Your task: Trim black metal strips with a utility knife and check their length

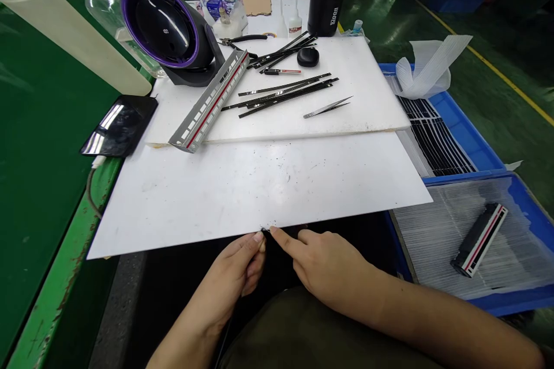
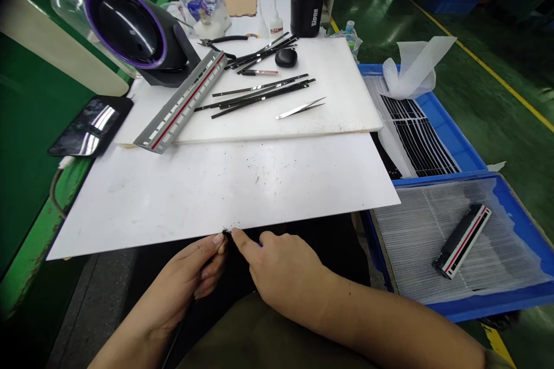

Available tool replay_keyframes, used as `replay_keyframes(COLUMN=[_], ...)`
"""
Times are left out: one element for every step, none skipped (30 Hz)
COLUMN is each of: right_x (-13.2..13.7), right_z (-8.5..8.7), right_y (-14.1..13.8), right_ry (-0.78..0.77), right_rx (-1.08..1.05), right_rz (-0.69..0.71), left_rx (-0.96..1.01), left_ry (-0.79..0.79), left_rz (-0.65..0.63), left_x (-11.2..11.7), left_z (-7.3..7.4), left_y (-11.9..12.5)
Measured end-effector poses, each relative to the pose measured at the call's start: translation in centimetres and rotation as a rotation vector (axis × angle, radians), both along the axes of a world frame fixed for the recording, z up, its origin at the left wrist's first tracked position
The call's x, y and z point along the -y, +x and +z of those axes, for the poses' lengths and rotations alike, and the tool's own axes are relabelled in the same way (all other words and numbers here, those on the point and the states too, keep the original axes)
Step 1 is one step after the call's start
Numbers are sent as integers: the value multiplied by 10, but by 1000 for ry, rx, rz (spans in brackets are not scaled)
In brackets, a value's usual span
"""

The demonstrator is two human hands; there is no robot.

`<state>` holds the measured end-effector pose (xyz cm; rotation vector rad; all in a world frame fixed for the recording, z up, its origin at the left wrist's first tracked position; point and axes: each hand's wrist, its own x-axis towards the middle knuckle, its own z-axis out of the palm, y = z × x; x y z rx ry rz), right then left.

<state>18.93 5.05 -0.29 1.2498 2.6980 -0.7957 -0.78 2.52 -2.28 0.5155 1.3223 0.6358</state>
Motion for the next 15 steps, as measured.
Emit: replay_keyframes(right_x=[0,0,0,0,0,0,0,0,0,0,0,-1,-1,-1,-1], right_z=[-1,-1,-2,-2,-3,-3,-3,-3,-3,-2,-2,-2,-2,-3,-3], right_y=[0,1,2,2,3,3,4,4,4,4,4,4,4,4,4], right_ry=[-5,-18,-38,-62,-83,-99,-109,-113,-113,-112,-111,-110,-110,-110,-107], right_rx=[-4,-20,-49,-82,-115,-144,-163,-173,-175,-174,-172,-169,-167,-165,-160], right_rz=[-7,-16,-26,-35,-43,-49,-53,-57,-61,-63,-63,-60,-57,-53,-49], left_rx=[1,4,8,13,15,15,12,9,4,2,2,4,6,7,9], left_ry=[2,5,6,7,7,7,6,5,4,2,0,-1,-2,-2,-1], left_rz=[-2,-5,-11,-16,-18,-18,-15,-11,-7,-7,-10,-12,-14,-13,-12], left_x=[0,0,0,0,0,0,0,0,0,0,0,1,1,2,2], left_z=[0,0,-1,-1,-1,-2,-2,-2,-2,-2,-2,-2,-2,-3,-3], left_y=[0,-1,-1,-1,-2,-2,-2,-2,-2,-3,-3,-2,-2,-2,-2])
